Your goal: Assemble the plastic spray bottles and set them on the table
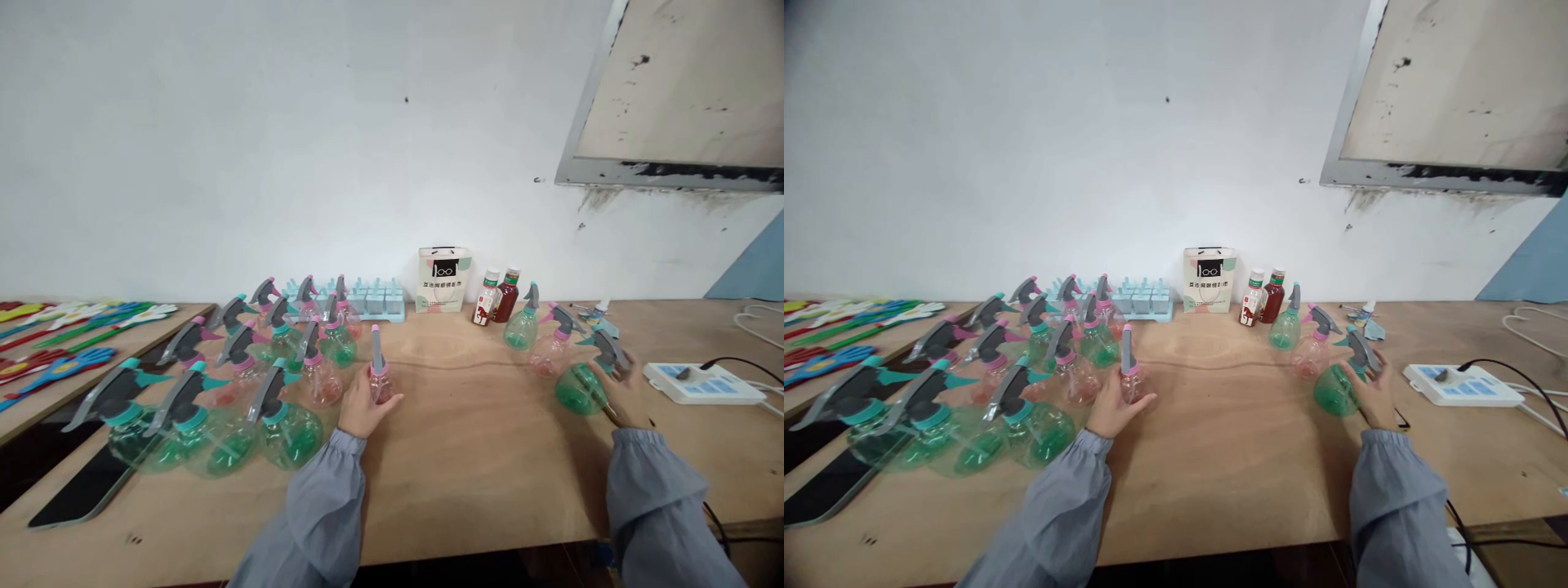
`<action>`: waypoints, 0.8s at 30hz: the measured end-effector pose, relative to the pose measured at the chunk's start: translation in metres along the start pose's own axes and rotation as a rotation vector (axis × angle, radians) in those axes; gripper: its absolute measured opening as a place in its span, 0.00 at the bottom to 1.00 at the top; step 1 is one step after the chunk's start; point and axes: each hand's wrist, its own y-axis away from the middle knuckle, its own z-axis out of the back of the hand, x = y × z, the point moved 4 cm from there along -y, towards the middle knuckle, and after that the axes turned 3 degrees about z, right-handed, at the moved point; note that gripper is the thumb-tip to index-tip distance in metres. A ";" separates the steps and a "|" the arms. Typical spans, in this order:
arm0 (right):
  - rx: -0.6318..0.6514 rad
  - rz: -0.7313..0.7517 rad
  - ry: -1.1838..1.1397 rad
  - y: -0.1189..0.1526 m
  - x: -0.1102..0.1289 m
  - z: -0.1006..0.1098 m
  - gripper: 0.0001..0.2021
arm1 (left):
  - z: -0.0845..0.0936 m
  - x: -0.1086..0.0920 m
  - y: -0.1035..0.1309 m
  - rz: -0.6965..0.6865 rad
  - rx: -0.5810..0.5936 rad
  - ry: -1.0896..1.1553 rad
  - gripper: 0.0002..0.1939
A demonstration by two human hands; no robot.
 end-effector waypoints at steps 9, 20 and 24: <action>0.352 0.455 -0.156 0.129 0.094 -0.072 0.17 | -0.014 -0.025 0.017 -0.054 0.084 0.122 0.33; 0.967 0.259 -0.577 0.207 0.160 -0.177 0.32 | -0.017 -0.075 0.063 -0.426 0.160 0.126 0.39; 0.948 0.162 -0.590 0.202 0.153 -0.175 0.25 | 0.054 -0.055 0.079 -0.465 -0.534 0.032 0.31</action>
